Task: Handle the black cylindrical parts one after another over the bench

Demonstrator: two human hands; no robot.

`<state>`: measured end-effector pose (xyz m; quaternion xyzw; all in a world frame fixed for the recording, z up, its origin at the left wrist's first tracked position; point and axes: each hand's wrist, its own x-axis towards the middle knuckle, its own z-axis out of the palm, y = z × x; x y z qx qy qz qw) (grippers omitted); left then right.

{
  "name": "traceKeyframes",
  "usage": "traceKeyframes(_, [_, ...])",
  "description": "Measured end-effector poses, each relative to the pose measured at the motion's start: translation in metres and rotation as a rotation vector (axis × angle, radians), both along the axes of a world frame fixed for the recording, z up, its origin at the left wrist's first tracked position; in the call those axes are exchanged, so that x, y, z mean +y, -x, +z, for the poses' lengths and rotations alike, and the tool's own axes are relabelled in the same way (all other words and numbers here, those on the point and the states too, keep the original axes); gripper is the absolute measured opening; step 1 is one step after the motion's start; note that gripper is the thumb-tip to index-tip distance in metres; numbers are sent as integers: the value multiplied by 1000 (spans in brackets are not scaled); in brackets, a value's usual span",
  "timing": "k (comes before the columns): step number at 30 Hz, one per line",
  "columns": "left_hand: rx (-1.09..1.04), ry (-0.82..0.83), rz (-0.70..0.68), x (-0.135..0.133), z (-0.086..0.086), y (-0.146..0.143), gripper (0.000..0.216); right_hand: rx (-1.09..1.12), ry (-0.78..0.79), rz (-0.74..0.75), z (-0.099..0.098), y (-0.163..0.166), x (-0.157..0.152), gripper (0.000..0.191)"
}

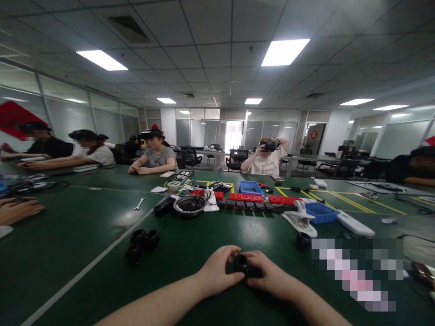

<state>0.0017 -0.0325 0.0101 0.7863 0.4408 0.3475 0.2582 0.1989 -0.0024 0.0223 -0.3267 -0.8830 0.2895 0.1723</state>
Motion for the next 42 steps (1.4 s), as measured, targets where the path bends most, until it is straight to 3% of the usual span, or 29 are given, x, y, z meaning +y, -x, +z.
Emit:
traceKeyframes(4, [3, 7, -54, -1, 2, 2, 41, -9, -22, 23, 2, -1, 3, 34])
traceKeyframes(11, [40, 20, 49, 20, -1, -2, 36, -261, -198, -326, -8, 24, 11, 30])
traceKeyframes(14, [62, 10, 77, 35, 2, -1, 34, -299, -211, -386, -6, 33, 22, 33])
traceKeyframes(16, [88, 13, 15, 46, 8, 5, 35, -315, -190, -359, 2, 32, 33, 36])
traceKeyframes(18, [115, 23, -84, 55, 13, 13, 40, -285, -90, -246, 11, 28, 46, 50])
traceKeyframes(22, [91, 18, -199, 67, 17, 28, 64, -81, 272, 30, 20, 19, 66, 82])
traceKeyframes(26, [44, 58, -171, 69, 9, 30, 50, -119, 374, -5, 14, 18, 72, 60])
traceKeyframes(28, [62, 82, -184, 68, 6, 28, 41, -158, 371, -12, 13, 18, 72, 49])
traceKeyframes(33, [0, 20, -238, 62, 9, 23, 59, -210, 309, 73, 20, 17, 66, 50])
traceKeyframes(36, [14, 16, -255, 57, 12, 21, 51, -222, 291, 82, 20, 17, 62, 44])
traceKeyframes(39, [72, 56, -187, 51, 13, 19, 43, -216, 275, 1, 12, 22, 53, 38])
traceKeyframes(42, [113, 107, -1, 46, 13, 15, 39, -295, 29, -199, 1, 35, 41, 37])
